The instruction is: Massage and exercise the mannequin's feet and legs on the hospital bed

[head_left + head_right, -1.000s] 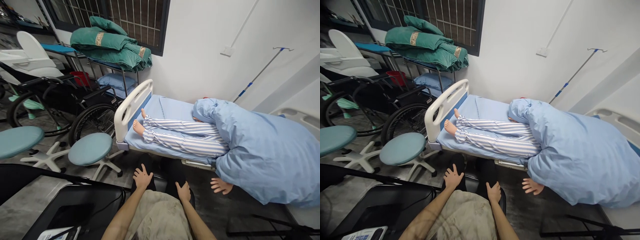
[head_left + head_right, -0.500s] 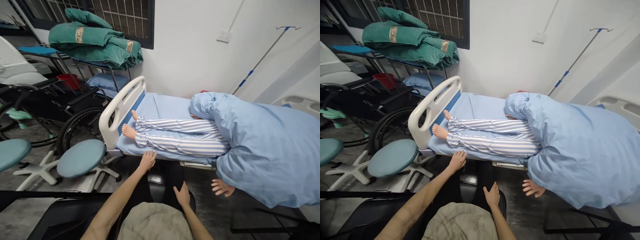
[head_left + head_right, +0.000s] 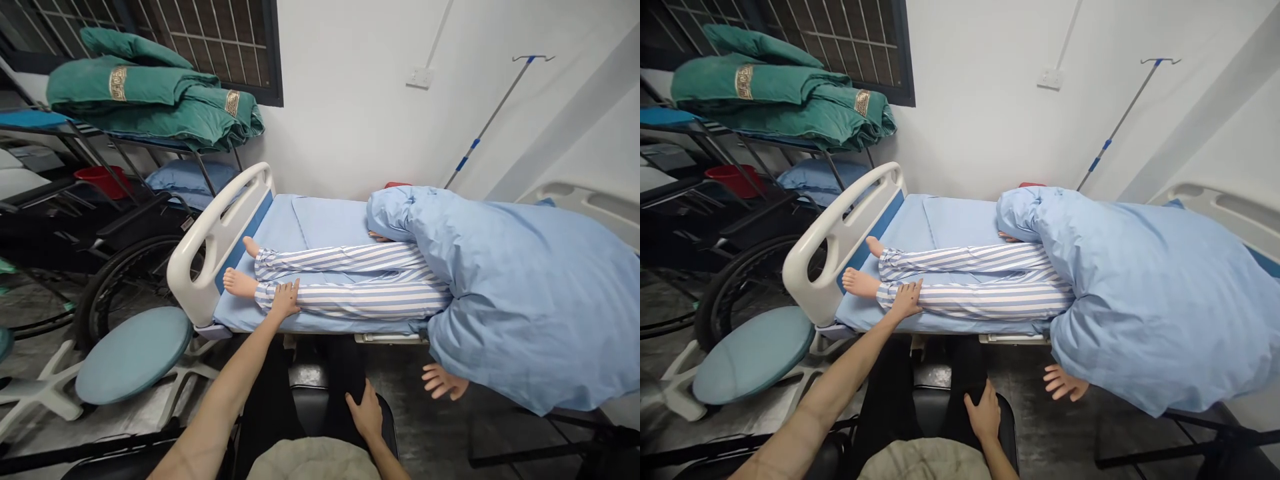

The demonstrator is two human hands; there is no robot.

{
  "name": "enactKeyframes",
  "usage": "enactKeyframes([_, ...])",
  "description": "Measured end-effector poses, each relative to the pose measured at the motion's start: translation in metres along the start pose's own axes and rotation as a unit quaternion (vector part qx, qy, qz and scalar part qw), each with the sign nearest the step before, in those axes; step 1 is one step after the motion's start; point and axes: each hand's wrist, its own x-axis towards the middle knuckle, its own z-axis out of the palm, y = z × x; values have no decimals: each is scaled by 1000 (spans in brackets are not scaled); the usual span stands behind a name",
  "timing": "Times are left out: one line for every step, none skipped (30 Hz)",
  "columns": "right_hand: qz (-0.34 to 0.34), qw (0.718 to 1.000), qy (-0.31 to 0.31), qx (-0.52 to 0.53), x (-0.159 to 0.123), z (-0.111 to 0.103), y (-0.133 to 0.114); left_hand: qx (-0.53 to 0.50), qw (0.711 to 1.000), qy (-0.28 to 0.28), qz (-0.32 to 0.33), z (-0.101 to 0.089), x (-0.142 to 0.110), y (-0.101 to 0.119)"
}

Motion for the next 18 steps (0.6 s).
enactKeyframes([-1,1000,2,1,0,0,0,14,1000,9,-6,4,-3,0])
enactKeyframes([-2,1000,5,2,0,0,0,23,999,18,-12,7,-7,0])
enactKeyframes([-4,1000,9,2,0,-1,-1,29,999,23,-14,9,-11,1])
enactKeyframes([-6,1000,13,1,0,-2,-1,31,999,25,-12,11,-15,3])
enactKeyframes([-8,1000,16,-1,-1,-3,-2,34,999,25,-9,11,-18,4])
enactKeyframes([-9,1000,17,-3,-1,-4,-2,37,999,25,-8,12,-22,6])
enactKeyframes([-8,1000,15,-6,-2,-6,-4,40,999,23,-9,11,-25,8])
enactKeyframes([-7,1000,12,-9,-3,-7,-5,43,999,17,-11,10,-28,9])
enactKeyframes([-6,1000,9,-13,-3,-9,-6,46,999,6,-14,8,-30,11])
enactKeyframes([-3,1000,5,-17,-4,-10,-8,46,999,-9,-15,5,-32,11])
enactKeyframes([0,1000,0,-21,-5,-12,-10,42,999,-29,-16,1,-32,12])
enactKeyframes([3,1000,-3,-24,-6,-13,-11,33,998,-50,-17,-4,-31,11])
enactKeyframes([5,1000,-4,-27,-7,-14,-12,21,997,-68,-20,-10,-29,9])
enactKeyframes([7,1000,-4,-27,-7,-14,-13,10,997,-78,-25,-16,-26,6])
enactKeyframes([7,1000,-3,-24,-8,-14,-13,2,997,-76,-31,-22,-23,2])
enactKeyframes([5,1000,-1,-18,-8,-14,-13,0,997,-64,-36,-28,-19,-4])
enactKeyframes([3,1000,2,-11,-8,-14,-13,4,998,-45,-38,-33,-16,-10])
enactKeyframes([1,1000,5,-2,-7,-13,-13,13,999,-27,-36,-38,-13,-18])
